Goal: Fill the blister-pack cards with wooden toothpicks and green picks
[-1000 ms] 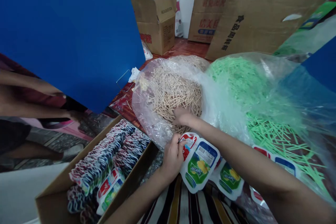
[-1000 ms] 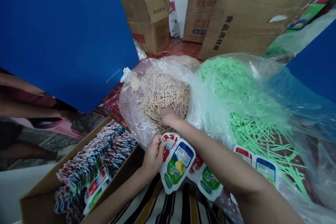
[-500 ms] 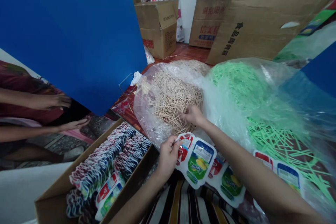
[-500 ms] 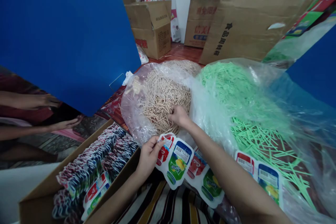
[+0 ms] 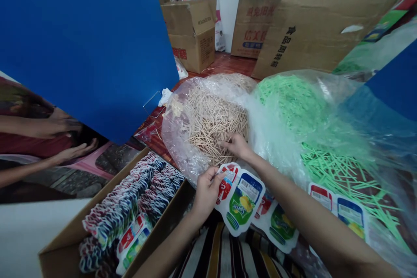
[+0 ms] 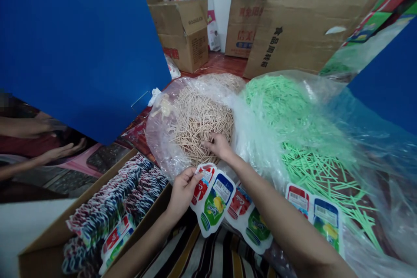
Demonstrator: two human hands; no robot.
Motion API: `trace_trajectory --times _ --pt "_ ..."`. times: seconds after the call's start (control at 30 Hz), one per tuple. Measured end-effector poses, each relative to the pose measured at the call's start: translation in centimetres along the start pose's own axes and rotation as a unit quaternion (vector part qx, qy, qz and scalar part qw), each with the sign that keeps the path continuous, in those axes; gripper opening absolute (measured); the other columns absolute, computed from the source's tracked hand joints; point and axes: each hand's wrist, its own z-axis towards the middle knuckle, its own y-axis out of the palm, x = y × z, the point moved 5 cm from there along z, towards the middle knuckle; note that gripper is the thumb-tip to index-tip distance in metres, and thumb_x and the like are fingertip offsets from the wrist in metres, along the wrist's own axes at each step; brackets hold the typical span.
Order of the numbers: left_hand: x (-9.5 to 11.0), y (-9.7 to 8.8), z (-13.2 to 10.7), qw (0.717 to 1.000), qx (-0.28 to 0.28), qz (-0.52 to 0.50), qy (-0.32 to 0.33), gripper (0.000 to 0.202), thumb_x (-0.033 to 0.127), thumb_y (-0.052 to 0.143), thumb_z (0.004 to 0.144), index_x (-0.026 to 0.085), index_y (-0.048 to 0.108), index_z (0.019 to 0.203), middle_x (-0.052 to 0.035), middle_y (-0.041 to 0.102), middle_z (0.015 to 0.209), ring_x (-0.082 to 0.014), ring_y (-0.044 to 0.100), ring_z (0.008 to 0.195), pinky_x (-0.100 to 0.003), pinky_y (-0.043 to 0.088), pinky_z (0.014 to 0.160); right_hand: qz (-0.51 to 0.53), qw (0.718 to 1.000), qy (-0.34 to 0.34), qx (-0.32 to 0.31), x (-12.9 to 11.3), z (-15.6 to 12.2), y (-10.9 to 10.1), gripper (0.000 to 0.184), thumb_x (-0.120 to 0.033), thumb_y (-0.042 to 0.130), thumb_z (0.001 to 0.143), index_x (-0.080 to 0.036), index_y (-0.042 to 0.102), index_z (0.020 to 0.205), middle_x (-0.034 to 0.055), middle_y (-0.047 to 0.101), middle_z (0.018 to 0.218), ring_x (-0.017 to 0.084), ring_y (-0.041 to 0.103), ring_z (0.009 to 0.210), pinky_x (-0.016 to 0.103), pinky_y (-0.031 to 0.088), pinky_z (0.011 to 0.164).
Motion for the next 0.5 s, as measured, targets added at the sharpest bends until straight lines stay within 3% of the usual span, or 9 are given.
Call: trace_trajectory --times 0.33,0.5 --pt "-0.1 -0.2 0.1 1.0 0.003 0.012 0.005 0.024 0.037 0.057 0.083 0.016 0.056 0.073 0.0021 0.056 0.063 -0.0105 0.049 0.058 -0.02 0.039 0.055 0.093 0.995 -0.023 0.02 0.5 -0.1 0.7 0.029 -0.042 0.061 0.077 -0.015 0.069 0.086 0.0023 0.069 0.071 0.017 0.063 0.063 0.027 0.05 0.061" --pt "0.1 -0.2 0.1 1.0 0.006 0.008 0.002 0.023 0.036 0.058 0.082 0.016 0.055 0.071 0.0025 0.055 0.062 -0.01 0.047 0.058 -0.02 0.039 0.055 0.04 0.997 -0.027 0.052 -0.1 -0.1 0.0 0.019 -0.027 0.062 0.075 -0.016 0.07 0.088 0.0062 0.071 0.087 0.021 0.064 0.08 0.031 0.048 0.076"
